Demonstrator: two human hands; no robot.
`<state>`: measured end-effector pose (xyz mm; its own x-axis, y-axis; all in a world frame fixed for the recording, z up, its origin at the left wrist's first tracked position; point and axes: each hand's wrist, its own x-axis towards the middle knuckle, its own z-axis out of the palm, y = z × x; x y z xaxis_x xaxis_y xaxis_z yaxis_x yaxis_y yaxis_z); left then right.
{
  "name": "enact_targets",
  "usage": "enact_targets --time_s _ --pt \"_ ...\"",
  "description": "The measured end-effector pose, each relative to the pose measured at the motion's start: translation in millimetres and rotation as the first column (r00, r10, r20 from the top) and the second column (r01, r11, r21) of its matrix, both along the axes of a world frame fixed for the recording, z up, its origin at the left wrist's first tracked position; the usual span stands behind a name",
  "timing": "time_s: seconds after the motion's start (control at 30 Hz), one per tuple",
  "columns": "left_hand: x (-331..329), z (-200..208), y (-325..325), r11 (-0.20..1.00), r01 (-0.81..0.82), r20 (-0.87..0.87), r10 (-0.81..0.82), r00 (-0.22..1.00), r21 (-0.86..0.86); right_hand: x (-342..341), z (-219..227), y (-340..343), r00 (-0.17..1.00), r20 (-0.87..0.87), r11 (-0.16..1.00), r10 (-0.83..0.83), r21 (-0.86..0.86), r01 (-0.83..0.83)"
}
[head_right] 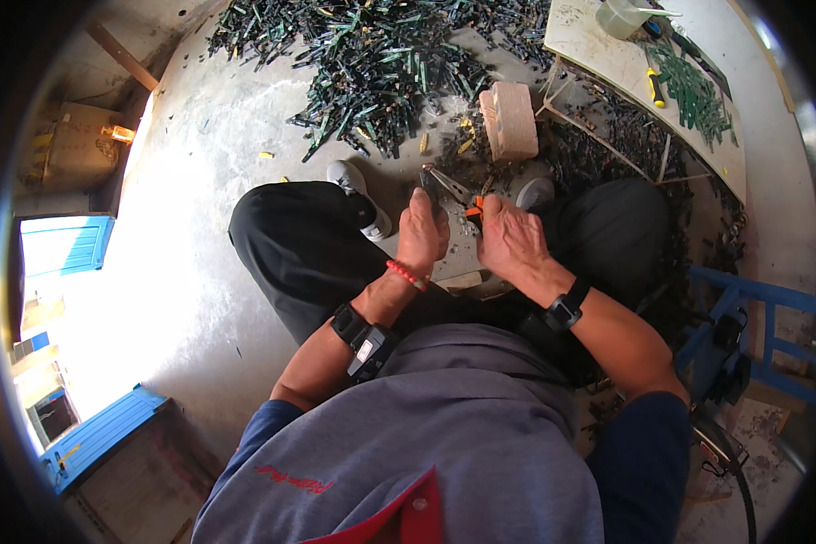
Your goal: The person sits on the floor and uses pliers and a screwdriver to remove components from green circuit boards. They repeatedly strip parts off the boards and place the removed pieces into a pile on the floor.
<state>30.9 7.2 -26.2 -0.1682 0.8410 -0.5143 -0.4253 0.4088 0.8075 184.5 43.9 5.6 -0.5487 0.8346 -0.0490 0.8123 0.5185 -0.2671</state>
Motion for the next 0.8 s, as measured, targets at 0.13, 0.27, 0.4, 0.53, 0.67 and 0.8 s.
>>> enact_targets --time_s 0.13,0.27,0.4,0.53,0.67,0.8 --pt "3 7 -1 1.0 -0.024 0.076 0.025 0.997 -0.016 15 -10 15 0.996 0.056 0.991 0.064 0.111 -0.07" --pt "3 -5 1 1.0 -0.019 -0.014 0.019 1.0 -0.002 5 6 5 0.999 0.038 0.998 -0.001 -0.066 0.003" --pt "3 -10 2 0.995 -0.039 -0.082 0.047 0.996 0.094 -21 28 -11 0.985 0.074 0.836 -0.155 -0.522 0.17" --pt "-1 -4 3 0.998 0.002 -0.122 0.006 0.992 0.062 -21 30 -20 0.967 -0.086 0.786 -0.242 -0.601 0.143" --pt "3 -4 5 0.996 -0.035 -0.053 0.04 0.998 0.081 -27 45 -22 0.968 0.027 0.774 -0.249 -0.595 0.216" --pt "4 -2 3 0.995 0.003 -0.17 0.014 0.985 0.098 -25 45 -21 0.969 -0.002 0.759 -0.247 -0.622 0.192"
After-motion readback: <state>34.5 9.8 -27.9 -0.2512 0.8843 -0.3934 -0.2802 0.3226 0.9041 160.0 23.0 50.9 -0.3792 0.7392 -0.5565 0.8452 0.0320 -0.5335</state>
